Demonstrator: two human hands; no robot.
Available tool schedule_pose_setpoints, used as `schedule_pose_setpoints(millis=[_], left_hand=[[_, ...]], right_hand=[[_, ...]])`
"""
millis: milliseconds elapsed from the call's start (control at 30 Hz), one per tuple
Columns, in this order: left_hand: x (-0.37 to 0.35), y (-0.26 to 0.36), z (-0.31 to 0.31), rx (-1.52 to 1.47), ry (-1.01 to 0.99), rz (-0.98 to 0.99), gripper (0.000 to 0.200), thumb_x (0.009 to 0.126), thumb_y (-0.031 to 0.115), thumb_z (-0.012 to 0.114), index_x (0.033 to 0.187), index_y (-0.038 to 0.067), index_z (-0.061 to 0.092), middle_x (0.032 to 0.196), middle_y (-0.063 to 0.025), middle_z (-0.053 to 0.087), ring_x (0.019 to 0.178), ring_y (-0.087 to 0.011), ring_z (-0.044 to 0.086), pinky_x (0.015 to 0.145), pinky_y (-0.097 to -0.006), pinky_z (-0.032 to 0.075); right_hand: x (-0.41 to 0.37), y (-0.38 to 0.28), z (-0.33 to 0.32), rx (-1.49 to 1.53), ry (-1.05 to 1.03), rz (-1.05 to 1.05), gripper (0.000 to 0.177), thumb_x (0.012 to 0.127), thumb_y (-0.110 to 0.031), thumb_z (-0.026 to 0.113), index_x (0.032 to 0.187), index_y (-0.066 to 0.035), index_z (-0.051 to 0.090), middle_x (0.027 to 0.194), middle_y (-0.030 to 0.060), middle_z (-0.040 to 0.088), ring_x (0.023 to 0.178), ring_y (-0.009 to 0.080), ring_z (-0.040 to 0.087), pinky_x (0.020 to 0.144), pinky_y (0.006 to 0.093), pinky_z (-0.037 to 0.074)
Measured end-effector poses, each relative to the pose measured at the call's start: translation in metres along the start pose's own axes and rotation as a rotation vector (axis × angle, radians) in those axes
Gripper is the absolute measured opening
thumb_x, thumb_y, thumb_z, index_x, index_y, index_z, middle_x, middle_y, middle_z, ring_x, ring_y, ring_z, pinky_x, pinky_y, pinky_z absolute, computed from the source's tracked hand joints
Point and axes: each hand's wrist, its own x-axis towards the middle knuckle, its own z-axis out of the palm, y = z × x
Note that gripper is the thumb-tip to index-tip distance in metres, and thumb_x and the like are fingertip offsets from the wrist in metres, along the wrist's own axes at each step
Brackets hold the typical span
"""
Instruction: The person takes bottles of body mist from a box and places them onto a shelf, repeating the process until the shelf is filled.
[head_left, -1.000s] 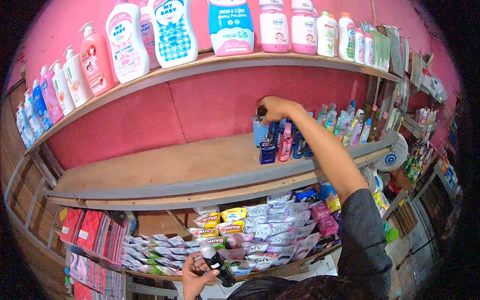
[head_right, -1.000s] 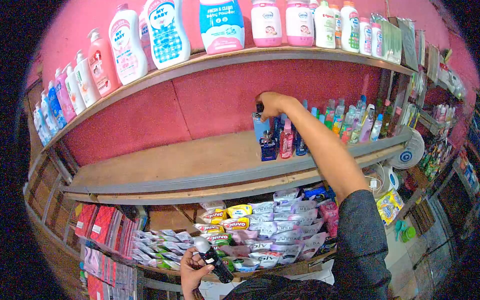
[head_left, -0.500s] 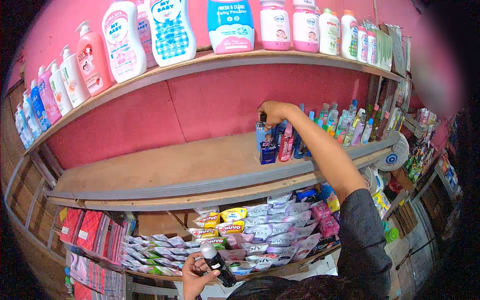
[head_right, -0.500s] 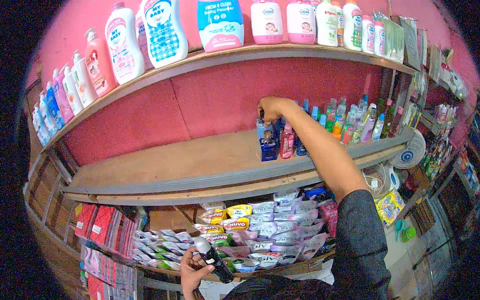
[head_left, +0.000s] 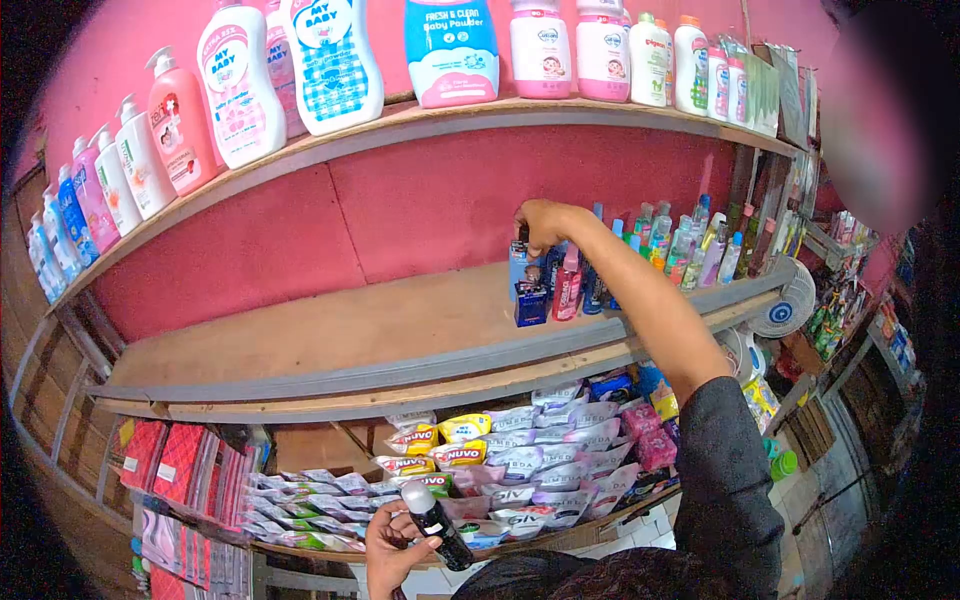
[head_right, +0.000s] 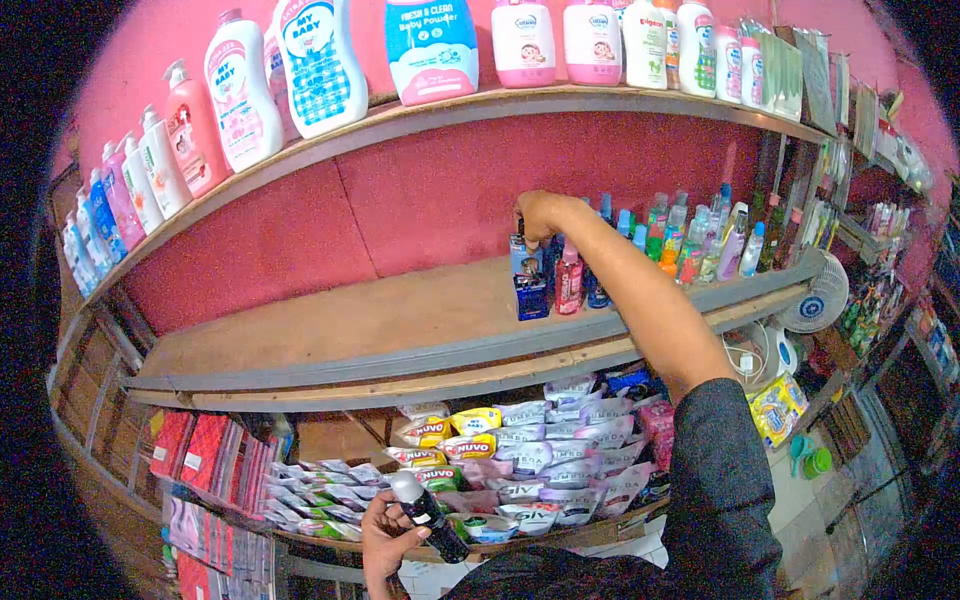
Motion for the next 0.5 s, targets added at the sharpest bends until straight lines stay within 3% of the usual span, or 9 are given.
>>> schedule_pose_setpoints(millis=[167, 267, 367, 467, 500], left_hand=[[-0.001, 0.006, 0.006, -0.025, 0.019, -0.006, 0.061, 0.067, -0.011, 0.076, 0.119, 0.001, 0.046, 0.102, -0.0124, 0.069, 0.09, -0.0145, 0.066, 0.064, -0.0234, 0.052], [-0.001, 0.002, 0.0, 0.012, 0.009, 0.021, 0.061, 0.066, -0.011, 0.076, 0.118, 0.002, 0.047, 0.102, -0.0119, 0.068, 0.09, -0.0155, 0.065, 0.069, -0.0255, 0.053], [0.004, 0.002, 0.0, 0.005, 0.031, 0.083, 0.06, 0.067, -0.013, 0.077, 0.118, -0.001, 0.047, 0.102, -0.0137, 0.067, 0.094, -0.0175, 0.065, 0.085, -0.0309, 0.052], [0.017, 0.022, 0.017, 0.038, 0.024, 0.159, 0.059, 0.068, -0.01, 0.079, 0.118, -0.001, 0.048, 0.106, -0.0112, 0.066, 0.099, -0.017, 0.063, 0.089, -0.0302, 0.049], [0.025, 0.026, 0.019, 0.072, 0.018, 0.213, 0.059, 0.068, -0.009, 0.079, 0.118, -0.001, 0.048, 0.105, -0.0106, 0.066, 0.099, -0.0169, 0.063, 0.089, -0.0306, 0.048]], right_hand=[[-0.003, -0.007, -0.006, -0.105, -0.004, 0.052, 0.043, 0.059, -0.004, 0.08, 0.1, -0.001, 0.067, 0.091, 0.0146, 0.071, 0.084, 0.0254, 0.068, 0.072, 0.0397, 0.054], [-0.024, -0.014, -0.014, -0.185, 0.27, -0.101, 0.042, 0.063, -0.008, 0.078, 0.102, 0.002, 0.065, 0.097, 0.0173, 0.07, 0.088, 0.0275, 0.068, 0.076, 0.039, 0.054], [-0.044, -0.034, -0.024, -0.137, 0.429, -0.227, 0.04, 0.067, -0.011, 0.074, 0.103, 0.005, 0.064, 0.099, 0.0189, 0.069, 0.089, 0.0295, 0.067, 0.08, 0.0382, 0.054], [-0.084, -0.079, -0.028, 0.093, 0.423, -0.475, 0.035, 0.075, -0.019, 0.071, 0.101, 0.004, 0.066, 0.093, 0.0202, 0.069, 0.086, 0.0288, 0.068, 0.075, 0.0385, 0.054], [-0.098, -0.095, -0.025, 0.18, 0.284, -0.522, 0.036, 0.078, -0.019, 0.071, 0.104, 0.005, 0.064, 0.091, 0.0173, 0.069, 0.085, 0.0251, 0.067, 0.076, 0.0364, 0.054]])
